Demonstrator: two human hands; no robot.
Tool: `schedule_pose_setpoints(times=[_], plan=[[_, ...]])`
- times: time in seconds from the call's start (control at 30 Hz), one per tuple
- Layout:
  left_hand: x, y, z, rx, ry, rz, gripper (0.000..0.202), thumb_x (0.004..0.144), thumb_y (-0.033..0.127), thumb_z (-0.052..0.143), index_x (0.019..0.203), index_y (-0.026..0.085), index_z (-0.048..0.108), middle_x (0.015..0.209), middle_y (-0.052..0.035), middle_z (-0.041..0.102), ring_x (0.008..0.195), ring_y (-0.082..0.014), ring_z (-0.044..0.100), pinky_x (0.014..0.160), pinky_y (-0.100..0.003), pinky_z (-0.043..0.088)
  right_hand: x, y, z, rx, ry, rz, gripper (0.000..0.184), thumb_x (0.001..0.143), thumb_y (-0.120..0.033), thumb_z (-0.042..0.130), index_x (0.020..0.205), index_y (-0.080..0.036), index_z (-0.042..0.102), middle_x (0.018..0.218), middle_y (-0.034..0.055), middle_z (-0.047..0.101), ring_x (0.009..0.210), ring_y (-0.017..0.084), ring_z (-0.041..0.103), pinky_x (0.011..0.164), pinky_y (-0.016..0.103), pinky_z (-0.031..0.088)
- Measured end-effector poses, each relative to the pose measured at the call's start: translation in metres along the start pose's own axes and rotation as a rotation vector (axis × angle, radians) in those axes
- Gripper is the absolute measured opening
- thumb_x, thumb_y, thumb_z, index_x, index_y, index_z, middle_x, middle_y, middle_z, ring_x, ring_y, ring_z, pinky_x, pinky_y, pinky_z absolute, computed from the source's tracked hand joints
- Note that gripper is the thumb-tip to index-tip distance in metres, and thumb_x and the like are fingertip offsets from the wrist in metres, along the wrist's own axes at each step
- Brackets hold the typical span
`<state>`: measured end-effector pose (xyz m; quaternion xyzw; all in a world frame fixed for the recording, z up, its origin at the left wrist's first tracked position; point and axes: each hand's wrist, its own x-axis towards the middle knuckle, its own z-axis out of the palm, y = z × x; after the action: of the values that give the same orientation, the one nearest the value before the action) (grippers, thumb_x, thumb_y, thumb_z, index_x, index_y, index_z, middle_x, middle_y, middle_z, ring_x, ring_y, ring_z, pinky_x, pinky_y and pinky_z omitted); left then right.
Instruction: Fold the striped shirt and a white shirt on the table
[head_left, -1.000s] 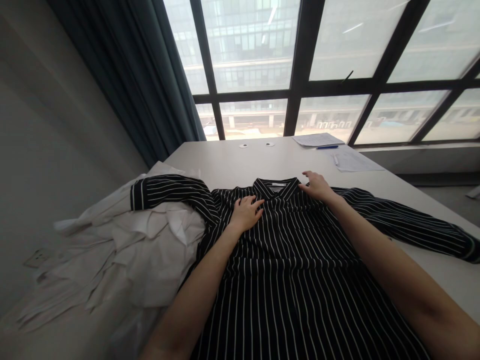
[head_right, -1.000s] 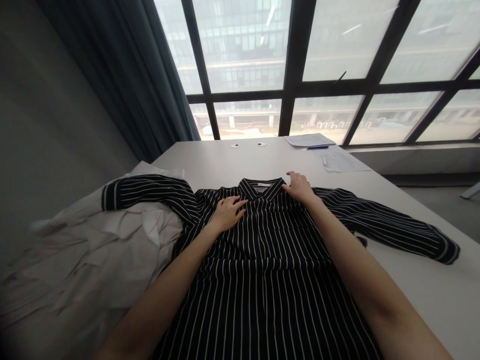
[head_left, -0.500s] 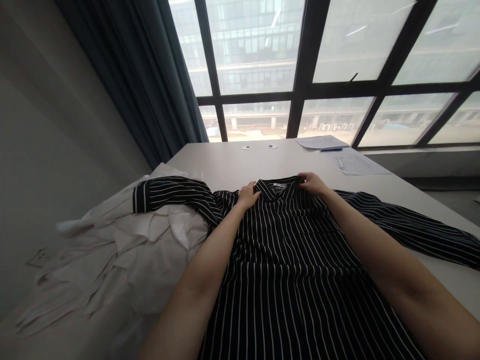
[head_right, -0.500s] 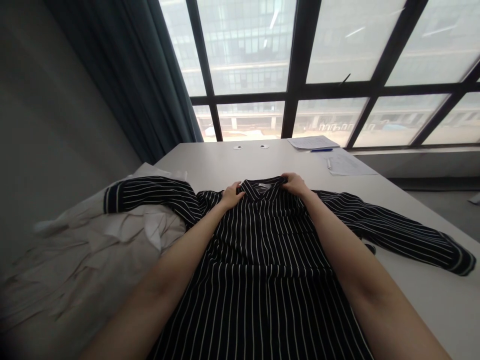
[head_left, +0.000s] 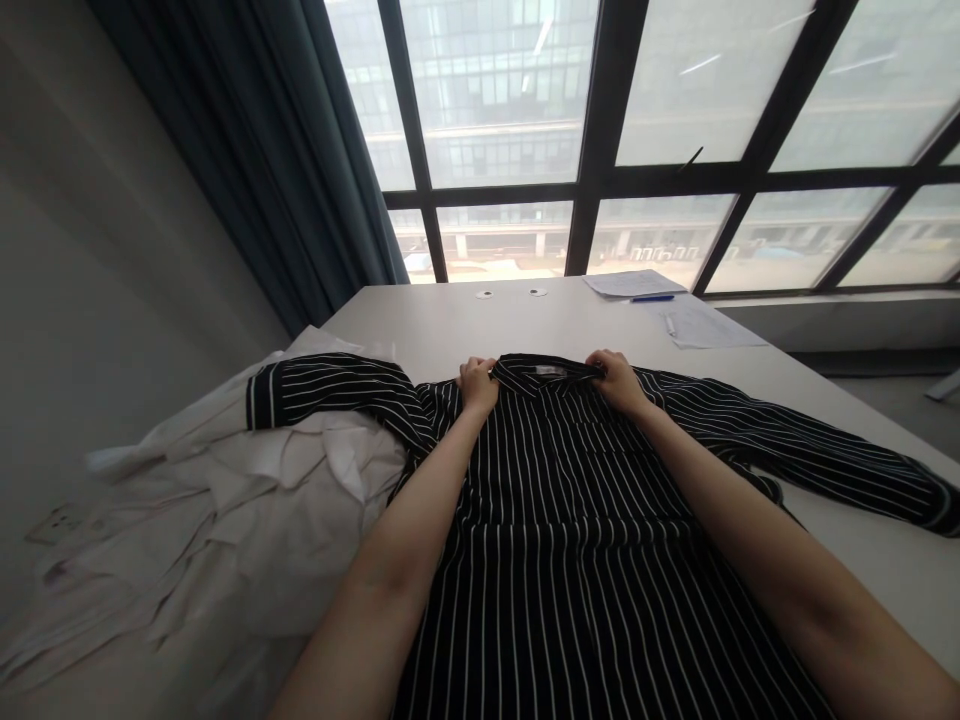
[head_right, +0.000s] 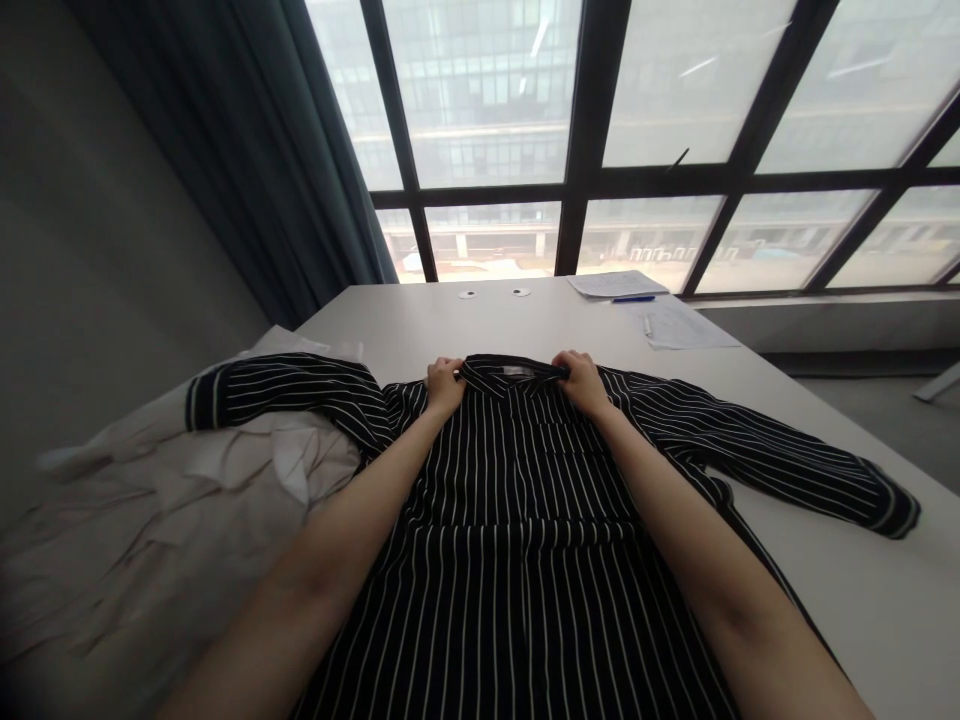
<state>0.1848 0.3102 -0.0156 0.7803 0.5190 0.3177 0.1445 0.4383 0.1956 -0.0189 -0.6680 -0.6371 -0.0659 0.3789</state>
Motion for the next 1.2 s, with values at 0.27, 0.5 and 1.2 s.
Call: schedule_pose_setpoints(times=[0.27,0.5,1.2], plan=[[-0.029,0.007,-0.007,0.001,-0.113,0.297,0.053,0.076,0.015,0.067,0.126,0.032,0.061,0.129,-0.0013,0.059,0.124,-0.0249,0.047,0.099,-0.039,0.041,-0.026,0.010,0.001,-0.026,-0.085,-0.060,0.017,0.072,-0.016,0.058,0.088,-0.022,0.061,0.088,0.0054,0.064,0.085,0.024,0.055,0.082,0.039,0.045],[-0.030,0.019,-0.020,0.075,-0.150,0.397,0.023,0.094,0.025,0.055,0.113,0.027,0.067,0.119,-0.0029,0.067,0.118,-0.0216,0.052,0.101,-0.039,0.041,-0.022,0.002,-0.010,-0.070,-0.047,-0.087,0.029,0.084,-0.020,0.053,0.109,-0.023,0.068,0.106,0.0094,0.066,0.102,0.029,0.055,0.095,0.048,0.042],[-0.075,0.021,-0.015,0.269,-0.415,0.464,0.056,0.098,0.054,0.035,0.148,0.031,0.036,0.158,-0.0078,0.029,0.148,-0.0292,0.019,0.116,-0.058,0.013,-0.040,-0.026,0.002,-0.119,-0.277,-0.066,0.038,0.092,-0.020,0.043,0.121,-0.027,0.066,0.130,0.0043,0.064,0.124,0.024,0.053,0.103,0.046,0.040]])
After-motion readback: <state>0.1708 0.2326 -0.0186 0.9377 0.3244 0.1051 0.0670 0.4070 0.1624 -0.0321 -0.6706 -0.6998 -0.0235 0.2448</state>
